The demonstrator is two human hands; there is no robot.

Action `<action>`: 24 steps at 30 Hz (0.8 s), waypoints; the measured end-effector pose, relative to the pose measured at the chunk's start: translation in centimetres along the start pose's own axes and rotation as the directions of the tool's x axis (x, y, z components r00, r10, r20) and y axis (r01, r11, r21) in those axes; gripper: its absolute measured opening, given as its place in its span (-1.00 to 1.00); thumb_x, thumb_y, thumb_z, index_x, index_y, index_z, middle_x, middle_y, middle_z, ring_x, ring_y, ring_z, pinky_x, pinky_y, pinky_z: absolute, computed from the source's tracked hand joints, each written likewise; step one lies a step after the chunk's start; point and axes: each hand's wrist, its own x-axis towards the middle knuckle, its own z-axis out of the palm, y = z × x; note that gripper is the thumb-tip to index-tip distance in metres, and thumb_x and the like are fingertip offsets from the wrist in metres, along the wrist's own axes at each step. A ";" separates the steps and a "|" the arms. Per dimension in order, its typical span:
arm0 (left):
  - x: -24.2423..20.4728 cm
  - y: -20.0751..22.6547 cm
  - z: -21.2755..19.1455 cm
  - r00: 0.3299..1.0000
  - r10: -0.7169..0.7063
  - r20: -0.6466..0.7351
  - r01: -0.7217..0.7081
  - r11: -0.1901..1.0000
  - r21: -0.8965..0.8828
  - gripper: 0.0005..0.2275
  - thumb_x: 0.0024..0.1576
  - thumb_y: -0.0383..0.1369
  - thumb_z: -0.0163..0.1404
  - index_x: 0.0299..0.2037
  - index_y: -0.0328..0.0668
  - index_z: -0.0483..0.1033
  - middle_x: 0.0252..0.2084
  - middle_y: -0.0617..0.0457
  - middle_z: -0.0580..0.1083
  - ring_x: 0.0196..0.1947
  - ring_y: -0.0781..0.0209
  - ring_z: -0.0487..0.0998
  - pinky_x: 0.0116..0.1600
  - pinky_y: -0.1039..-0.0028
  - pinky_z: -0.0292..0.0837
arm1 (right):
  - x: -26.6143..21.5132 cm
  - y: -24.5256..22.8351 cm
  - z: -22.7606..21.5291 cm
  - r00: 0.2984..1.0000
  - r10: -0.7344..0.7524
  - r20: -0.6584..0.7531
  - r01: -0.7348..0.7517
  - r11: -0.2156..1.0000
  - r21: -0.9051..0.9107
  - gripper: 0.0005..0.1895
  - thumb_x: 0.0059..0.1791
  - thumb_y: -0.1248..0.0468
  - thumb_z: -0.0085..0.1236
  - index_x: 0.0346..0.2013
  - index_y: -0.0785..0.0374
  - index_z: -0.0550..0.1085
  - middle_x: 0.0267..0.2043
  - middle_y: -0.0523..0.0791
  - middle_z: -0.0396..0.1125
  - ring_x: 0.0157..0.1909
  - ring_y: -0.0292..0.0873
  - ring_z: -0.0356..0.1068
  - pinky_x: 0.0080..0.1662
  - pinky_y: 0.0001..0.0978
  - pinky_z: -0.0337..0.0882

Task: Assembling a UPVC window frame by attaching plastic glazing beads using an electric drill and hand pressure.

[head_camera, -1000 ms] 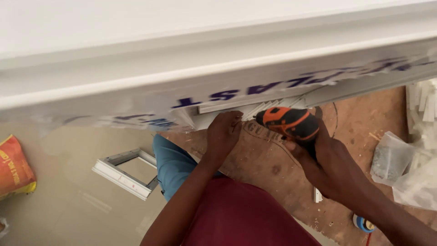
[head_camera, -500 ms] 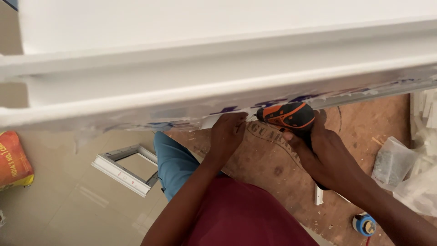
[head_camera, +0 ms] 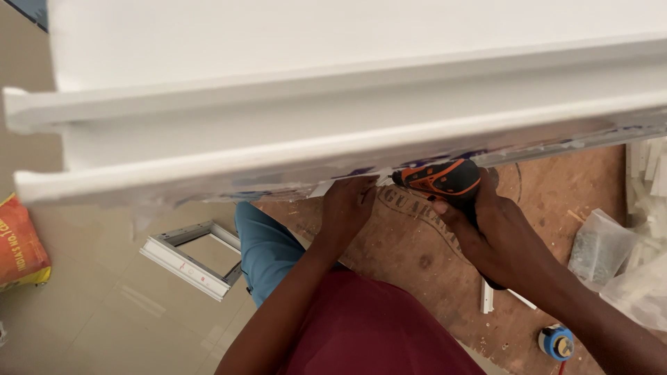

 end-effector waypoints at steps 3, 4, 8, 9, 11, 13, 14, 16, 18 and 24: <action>0.2 0.7 -0.5 0.999 -0.021 0.024 0.021 1.000 0.007 -0.79 0.12 -0.45 0.19 -0.04 -0.23 0.64 -0.16 -0.09 0.64 -0.19 0.05 0.67 -0.08 0.30 0.58 | 0.1 0.3 0.2 1.000 0.010 -0.001 -0.010 1.000 -0.026 -0.46 0.08 -0.03 -0.05 0.14 0.31 0.17 -0.73 -0.01 0.31 -0.69 -0.10 0.34 -0.53 -0.16 0.31; 0.2 0.7 -0.4 0.999 -0.020 0.024 0.020 1.000 0.007 -0.79 0.12 -0.45 0.19 -0.04 -0.23 0.64 -0.16 -0.09 0.64 -0.19 0.05 0.67 -0.08 0.30 0.58 | 0.1 0.2 0.1 1.000 0.010 -0.002 -0.010 1.000 -0.026 -0.46 0.08 -0.03 -0.05 0.14 0.31 0.17 -0.73 -0.01 0.31 -0.69 -0.10 0.34 -0.53 -0.16 0.31; 0.0 0.3 -0.2 0.999 -0.046 0.021 0.047 0.998 -0.039 -0.78 0.12 -0.46 0.18 -0.03 -0.23 0.64 -0.14 -0.09 0.62 -0.18 0.07 0.67 -0.09 0.34 0.60 | 0.1 0.1 0.0 0.997 0.074 0.024 -0.072 0.995 -0.062 -0.45 0.08 -0.06 -0.04 0.13 0.30 0.18 -0.72 0.02 0.30 -0.68 -0.04 0.32 -0.52 -0.12 0.29; 0.0 0.2 -0.1 0.999 -0.038 0.026 0.039 0.999 -0.021 -0.79 0.12 -0.46 0.20 -0.04 -0.22 0.65 -0.16 -0.07 0.63 -0.19 0.06 0.67 -0.10 0.32 0.59 | 0.2 0.2 0.1 0.998 0.056 0.012 -0.055 0.996 -0.065 -0.44 0.08 -0.05 -0.04 0.12 0.33 0.17 -0.73 0.02 0.30 -0.68 -0.04 0.34 -0.52 -0.11 0.29; 0.0 0.4 -0.3 1.000 -0.017 0.010 0.017 1.000 -0.008 -0.79 0.12 -0.46 0.19 -0.05 -0.24 0.65 -0.18 -0.08 0.63 -0.20 0.04 0.67 -0.11 0.31 0.58 | 0.3 0.6 0.1 1.000 0.023 -0.002 -0.023 0.998 -0.062 -0.43 0.08 -0.04 -0.04 0.11 0.37 0.17 -0.73 0.02 0.31 -0.68 -0.05 0.34 -0.53 -0.13 0.30; 0.0 0.3 -0.3 1.000 0.006 -0.007 -0.006 1.000 0.007 -0.80 0.11 -0.45 0.18 -0.06 -0.25 0.65 -0.20 -0.08 0.64 -0.21 0.03 0.66 -0.12 0.30 0.57 | 0.4 0.6 0.0 1.000 -0.011 -0.017 0.010 0.998 -0.060 -0.42 0.08 -0.04 -0.04 0.10 0.42 0.16 -0.73 0.02 0.31 -0.69 -0.06 0.35 -0.53 -0.14 0.30; 0.0 0.2 -0.2 1.000 -0.011 -0.007 0.011 1.000 0.012 -0.83 0.11 -0.43 0.18 -0.11 -0.27 0.67 -0.25 -0.11 0.63 -0.27 0.02 0.66 -0.16 0.29 0.56 | 0.4 0.5 0.0 1.000 0.019 0.005 -0.019 0.998 -0.060 -0.42 0.08 -0.04 -0.04 0.09 0.42 0.18 -0.72 0.02 0.32 -0.68 -0.05 0.35 -0.53 -0.13 0.31; 0.1 0.0 0.0 1.000 -0.027 -0.005 0.027 0.999 0.017 -0.85 0.12 -0.41 0.17 -0.17 -0.29 0.68 -0.30 -0.13 0.63 -0.33 0.00 0.66 -0.20 0.28 0.55 | 0.5 0.4 -0.1 0.998 0.050 0.027 -0.048 0.997 -0.060 -0.42 0.09 -0.05 -0.05 0.08 0.43 0.20 -0.71 0.03 0.33 -0.67 -0.05 0.35 -0.52 -0.13 0.32; 0.1 -0.3 0.2 0.992 -0.111 0.063 0.108 0.993 0.044 -0.84 0.15 -0.34 0.16 -0.25 -0.30 0.70 -0.45 -0.17 0.59 -0.50 -0.01 0.62 -0.31 0.28 0.53 | 0.6 0.6 -0.1 0.997 0.057 0.045 -0.052 0.993 -0.106 -0.40 0.09 -0.06 -0.04 0.09 0.44 0.20 -0.71 0.05 0.33 -0.66 -0.03 0.36 -0.51 -0.13 0.33; -0.6 -2.6 1.5 0.995 -0.066 0.080 0.058 0.993 0.105 -0.80 0.14 -0.30 0.15 -0.33 -0.33 0.70 -0.53 -0.16 0.55 -0.62 0.02 0.56 -0.44 0.29 0.47 | 0.3 -0.7 -0.4 0.993 0.110 0.044 -0.107 0.993 -0.058 -0.40 0.07 -0.06 -0.05 0.15 0.39 0.18 -0.69 0.05 0.34 -0.65 -0.01 0.36 -0.48 -0.10 0.33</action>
